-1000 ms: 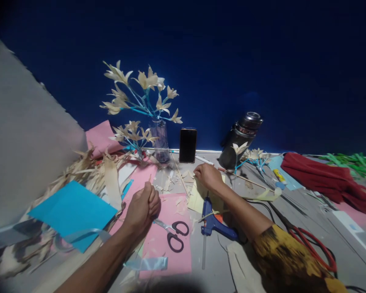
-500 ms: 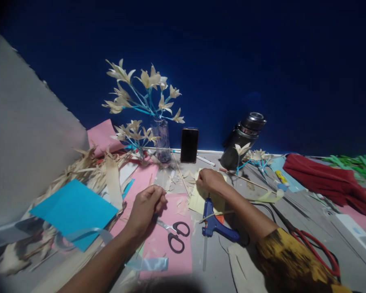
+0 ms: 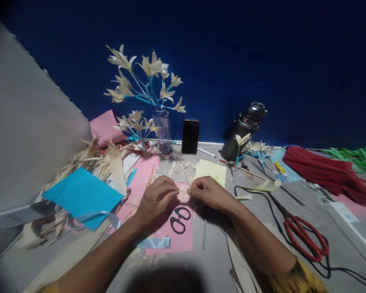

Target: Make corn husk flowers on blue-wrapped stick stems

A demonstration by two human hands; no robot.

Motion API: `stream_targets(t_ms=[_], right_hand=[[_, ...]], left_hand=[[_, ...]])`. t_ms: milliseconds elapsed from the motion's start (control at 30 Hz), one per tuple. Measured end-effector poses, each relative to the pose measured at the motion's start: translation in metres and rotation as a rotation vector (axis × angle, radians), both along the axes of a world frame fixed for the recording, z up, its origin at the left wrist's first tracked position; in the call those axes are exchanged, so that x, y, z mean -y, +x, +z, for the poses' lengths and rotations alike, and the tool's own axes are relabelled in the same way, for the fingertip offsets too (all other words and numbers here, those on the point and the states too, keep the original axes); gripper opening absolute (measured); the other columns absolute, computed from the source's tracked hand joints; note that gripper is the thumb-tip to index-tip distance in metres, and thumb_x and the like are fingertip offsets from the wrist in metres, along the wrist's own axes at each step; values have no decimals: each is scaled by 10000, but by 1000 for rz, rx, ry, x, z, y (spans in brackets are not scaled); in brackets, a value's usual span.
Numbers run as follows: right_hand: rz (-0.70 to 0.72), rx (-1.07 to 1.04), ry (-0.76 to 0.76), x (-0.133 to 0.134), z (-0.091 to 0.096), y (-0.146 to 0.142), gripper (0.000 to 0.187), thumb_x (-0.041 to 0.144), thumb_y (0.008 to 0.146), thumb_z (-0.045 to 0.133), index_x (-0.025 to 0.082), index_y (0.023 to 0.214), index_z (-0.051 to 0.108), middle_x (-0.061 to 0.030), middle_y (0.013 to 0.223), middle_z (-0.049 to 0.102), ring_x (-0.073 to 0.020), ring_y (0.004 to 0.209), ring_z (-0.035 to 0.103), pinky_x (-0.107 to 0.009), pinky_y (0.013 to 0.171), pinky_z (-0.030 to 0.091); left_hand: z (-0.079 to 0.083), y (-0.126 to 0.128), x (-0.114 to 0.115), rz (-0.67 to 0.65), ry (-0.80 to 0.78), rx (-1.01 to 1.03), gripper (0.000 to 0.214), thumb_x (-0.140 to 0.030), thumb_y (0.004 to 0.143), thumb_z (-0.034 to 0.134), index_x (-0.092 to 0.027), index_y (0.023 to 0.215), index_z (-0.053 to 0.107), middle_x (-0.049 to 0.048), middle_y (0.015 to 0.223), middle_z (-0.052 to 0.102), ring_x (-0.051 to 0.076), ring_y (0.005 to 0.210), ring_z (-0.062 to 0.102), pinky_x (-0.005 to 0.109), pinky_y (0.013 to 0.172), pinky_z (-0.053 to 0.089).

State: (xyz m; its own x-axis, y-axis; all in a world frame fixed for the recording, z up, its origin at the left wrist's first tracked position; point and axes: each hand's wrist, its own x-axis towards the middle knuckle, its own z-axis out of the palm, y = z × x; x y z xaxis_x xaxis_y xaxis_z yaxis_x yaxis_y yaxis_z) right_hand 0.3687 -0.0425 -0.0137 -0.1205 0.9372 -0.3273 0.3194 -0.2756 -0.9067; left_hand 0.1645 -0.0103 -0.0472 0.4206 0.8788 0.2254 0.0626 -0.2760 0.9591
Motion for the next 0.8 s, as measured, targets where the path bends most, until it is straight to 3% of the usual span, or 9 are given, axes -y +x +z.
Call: stream_targets(t_ms=[100,200,267,367,433,633,800], right_hand=[[-173,49,139,5,-7,3,430,560,792,657,183,614,554,48,534,429,-102,511,349,-246,498,237],[-244,-50,196,10,-17,0,539,670,854,558,179,632,576,52,516,376,-99,491,296,-253,487,200],[-227,-168,188,13,-23,-5,541,683,860,556,166,719,635,42,537,433,-98,489,326,-249,487,225],[-185,-273,174,18,-28,-14,437,590,787,716,163,871,678,8,647,590,-119,555,473,-243,529,331],[-192,-280,173,20,-29,-19,387,521,743,779,164,846,674,3,660,615,-130,584,513,-248,553,371],[-275,-303,147,20,-27,-21,307,448,724,774,177,721,630,27,584,573,-112,522,466,-241,505,343],[-317,-380,141,19,-26,-17,326,460,725,767,180,703,600,64,525,481,-85,467,379,-231,476,291]], left_hand=[[-1,4,2,-66,-501,231,169,-280,779,760,-174,683,670,19,641,578,145,582,537,333,668,489],[-4,7,3,-124,-758,370,231,-292,735,806,-148,670,639,-22,527,537,92,482,483,302,644,489],[-6,8,4,-126,-787,367,219,-278,726,806,-133,682,648,0,537,572,94,489,508,250,582,440],[-6,10,5,-120,-791,354,202,-274,731,792,-122,702,661,19,573,601,96,514,525,214,527,377],[-6,11,6,-125,-795,358,195,-272,733,788,-121,716,667,22,597,613,90,520,523,211,529,376],[-5,13,6,-121,-823,386,204,-262,715,808,-142,746,646,0,568,596,90,505,522,201,510,358],[-5,12,7,-169,-839,446,308,-410,774,777,-131,834,659,23,635,614,102,546,547,199,510,395]])
